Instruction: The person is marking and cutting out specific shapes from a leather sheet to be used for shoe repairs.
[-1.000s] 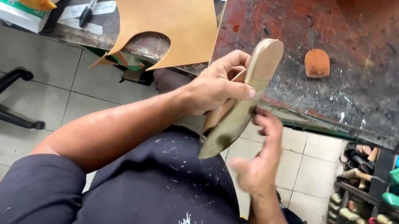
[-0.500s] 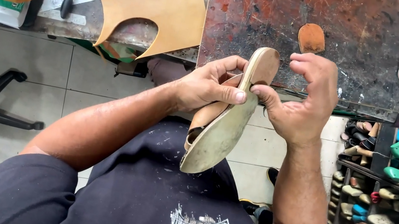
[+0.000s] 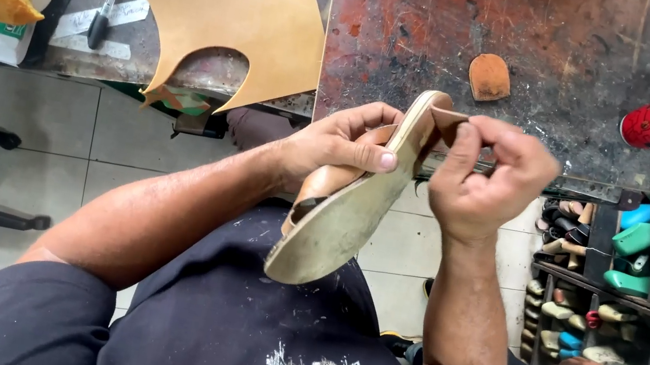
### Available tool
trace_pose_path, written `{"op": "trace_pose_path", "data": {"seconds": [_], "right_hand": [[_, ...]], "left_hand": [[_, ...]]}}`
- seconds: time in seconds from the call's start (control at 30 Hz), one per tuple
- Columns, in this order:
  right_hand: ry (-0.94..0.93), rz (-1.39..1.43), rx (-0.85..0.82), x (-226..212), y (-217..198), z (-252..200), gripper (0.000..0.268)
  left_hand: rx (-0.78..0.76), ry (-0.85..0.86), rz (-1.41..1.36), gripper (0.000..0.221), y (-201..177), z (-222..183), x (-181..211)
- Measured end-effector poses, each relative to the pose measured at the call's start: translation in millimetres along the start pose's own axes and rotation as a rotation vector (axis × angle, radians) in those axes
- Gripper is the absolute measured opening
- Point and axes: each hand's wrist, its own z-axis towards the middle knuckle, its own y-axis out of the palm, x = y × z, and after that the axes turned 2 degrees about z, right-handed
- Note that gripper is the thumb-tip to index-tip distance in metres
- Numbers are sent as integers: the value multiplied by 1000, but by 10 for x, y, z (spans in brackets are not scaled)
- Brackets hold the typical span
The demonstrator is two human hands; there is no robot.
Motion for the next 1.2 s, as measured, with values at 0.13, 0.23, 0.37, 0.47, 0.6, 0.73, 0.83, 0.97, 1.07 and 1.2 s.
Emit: {"op": "trace_pose_path", "data": {"seconds": [0.13, 0.23, 0.37, 0.47, 0.6, 0.73, 0.83, 0.97, 1.07, 1.2], "right_hand": [[318, 219, 49, -38, -43, 187, 32], [485, 272, 20, -80, -13, 374, 37], [712, 489, 44, 131, 31, 334, 43], [629, 438, 53, 133, 127, 347, 40], [499, 357, -23, -199, 173, 346, 34], [254, 171, -73, -177, 215, 322, 58], [156, 41, 5, -144, 187, 330, 26], [238, 65, 114, -144, 156, 384, 28], [414, 213, 241, -87, 228, 389, 35], [987, 668, 553, 302, -82, 547, 47]], "left_hand": [[-51, -4, -14, 43, 10, 18, 191], [-158, -151, -199, 42, -121, 50, 183], [-194, -144, -227, 46, -203, 88, 167], [-137, -80, -84, 49, -198, 115, 202], [72, 133, 230, 48, -255, 191, 133], [5, 143, 346, 53, -219, 195, 27], [-44, 164, 411, 54, -207, 182, 55], [-94, 202, 433, 55, -151, 170, 148], [-125, 193, 382, 55, -95, 146, 235], [-111, 95, 249, 57, 25, -123, 414]]}}
